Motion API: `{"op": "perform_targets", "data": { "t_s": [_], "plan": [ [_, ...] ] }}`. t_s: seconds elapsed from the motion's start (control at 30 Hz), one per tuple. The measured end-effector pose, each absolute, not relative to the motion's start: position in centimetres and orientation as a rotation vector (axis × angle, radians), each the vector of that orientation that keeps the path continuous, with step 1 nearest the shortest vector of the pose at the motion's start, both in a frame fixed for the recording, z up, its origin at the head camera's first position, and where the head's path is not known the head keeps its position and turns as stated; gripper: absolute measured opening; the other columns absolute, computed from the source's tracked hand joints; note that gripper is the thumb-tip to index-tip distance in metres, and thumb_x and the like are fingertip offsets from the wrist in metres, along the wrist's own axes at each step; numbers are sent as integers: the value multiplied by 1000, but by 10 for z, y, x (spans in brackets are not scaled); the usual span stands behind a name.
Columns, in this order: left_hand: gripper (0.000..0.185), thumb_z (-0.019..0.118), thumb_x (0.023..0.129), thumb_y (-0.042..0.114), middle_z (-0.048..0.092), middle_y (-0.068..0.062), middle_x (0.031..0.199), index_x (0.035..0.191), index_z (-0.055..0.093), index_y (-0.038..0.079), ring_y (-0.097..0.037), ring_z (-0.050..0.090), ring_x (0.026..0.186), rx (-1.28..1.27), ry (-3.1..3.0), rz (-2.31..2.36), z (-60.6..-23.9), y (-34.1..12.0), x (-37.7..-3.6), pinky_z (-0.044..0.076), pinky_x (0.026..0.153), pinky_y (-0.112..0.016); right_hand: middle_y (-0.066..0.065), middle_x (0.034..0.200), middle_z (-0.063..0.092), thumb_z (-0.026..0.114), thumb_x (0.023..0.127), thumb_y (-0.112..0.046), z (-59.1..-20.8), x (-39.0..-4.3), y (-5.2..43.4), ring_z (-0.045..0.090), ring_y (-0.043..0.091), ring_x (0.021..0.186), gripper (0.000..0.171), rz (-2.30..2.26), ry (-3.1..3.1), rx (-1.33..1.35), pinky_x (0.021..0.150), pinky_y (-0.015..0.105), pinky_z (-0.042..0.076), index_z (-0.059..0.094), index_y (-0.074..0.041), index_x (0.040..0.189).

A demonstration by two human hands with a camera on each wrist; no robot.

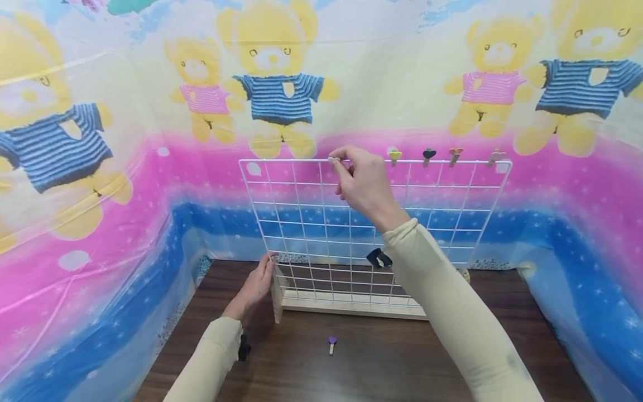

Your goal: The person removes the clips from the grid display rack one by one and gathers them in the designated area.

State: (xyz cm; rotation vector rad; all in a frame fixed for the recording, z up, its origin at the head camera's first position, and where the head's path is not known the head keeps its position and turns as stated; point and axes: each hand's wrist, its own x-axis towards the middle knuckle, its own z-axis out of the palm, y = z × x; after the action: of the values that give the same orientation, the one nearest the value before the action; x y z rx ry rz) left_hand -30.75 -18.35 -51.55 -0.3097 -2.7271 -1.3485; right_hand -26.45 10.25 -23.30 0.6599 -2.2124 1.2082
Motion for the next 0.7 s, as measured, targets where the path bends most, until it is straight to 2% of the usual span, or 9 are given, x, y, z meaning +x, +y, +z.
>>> {"op": "perform_targets", "data": {
  "t_s": [0.1,0.2,0.33,0.4,0.53,0.7],
  "plan": [
    [42,26,106,33,55,-19,112,145,32,19,-31,52,110,-314,-2726,-1342,-515,-183,-307,39,90,-50,4,73,64,58,96,-22,-241,-258,107,58,16,47,21,1218,-2221,674,48,28,49,65,-6,108],
    [41,26,106,33,53,-19,126,144,33,19,-32,49,118,-317,-2720,-1330,-514,-182,-306,38,93,-51,3,74,64,57,96,-24,-252,-250,110,57,16,47,23,1227,-2243,687,47,29,49,65,-7,110],
    [42,25,106,35,55,-17,106,144,32,20,-30,52,106,-315,-2731,-1322,-515,-182,-306,39,87,-49,2,75,63,57,96,-22,-273,-243,113,56,15,46,22,1248,-2277,706,46,31,49,64,-8,111],
    [42,25,106,36,55,-17,107,144,32,21,-30,51,108,-311,-2735,-1321,-515,-182,-305,39,87,-49,1,73,63,58,96,-20,-285,-240,114,56,14,45,21,1249,-2296,715,47,31,49,64,-8,113],
    [42,25,105,36,53,-18,123,144,32,20,-31,49,116,-311,-2734,-1339,-515,-182,-305,39,91,-51,-1,65,60,57,96,-21,-313,-236,117,54,11,45,23,1241,-2342,704,44,30,46,64,-9,115],
    [44,24,105,36,54,-15,103,146,30,19,-28,51,99,-306,-2744,-1350,-514,-183,-305,38,81,-46,-2,61,57,56,97,-25,-351,-233,122,54,11,46,26,1264,-2435,676,43,30,45,63,-13,119]
  ]
}}
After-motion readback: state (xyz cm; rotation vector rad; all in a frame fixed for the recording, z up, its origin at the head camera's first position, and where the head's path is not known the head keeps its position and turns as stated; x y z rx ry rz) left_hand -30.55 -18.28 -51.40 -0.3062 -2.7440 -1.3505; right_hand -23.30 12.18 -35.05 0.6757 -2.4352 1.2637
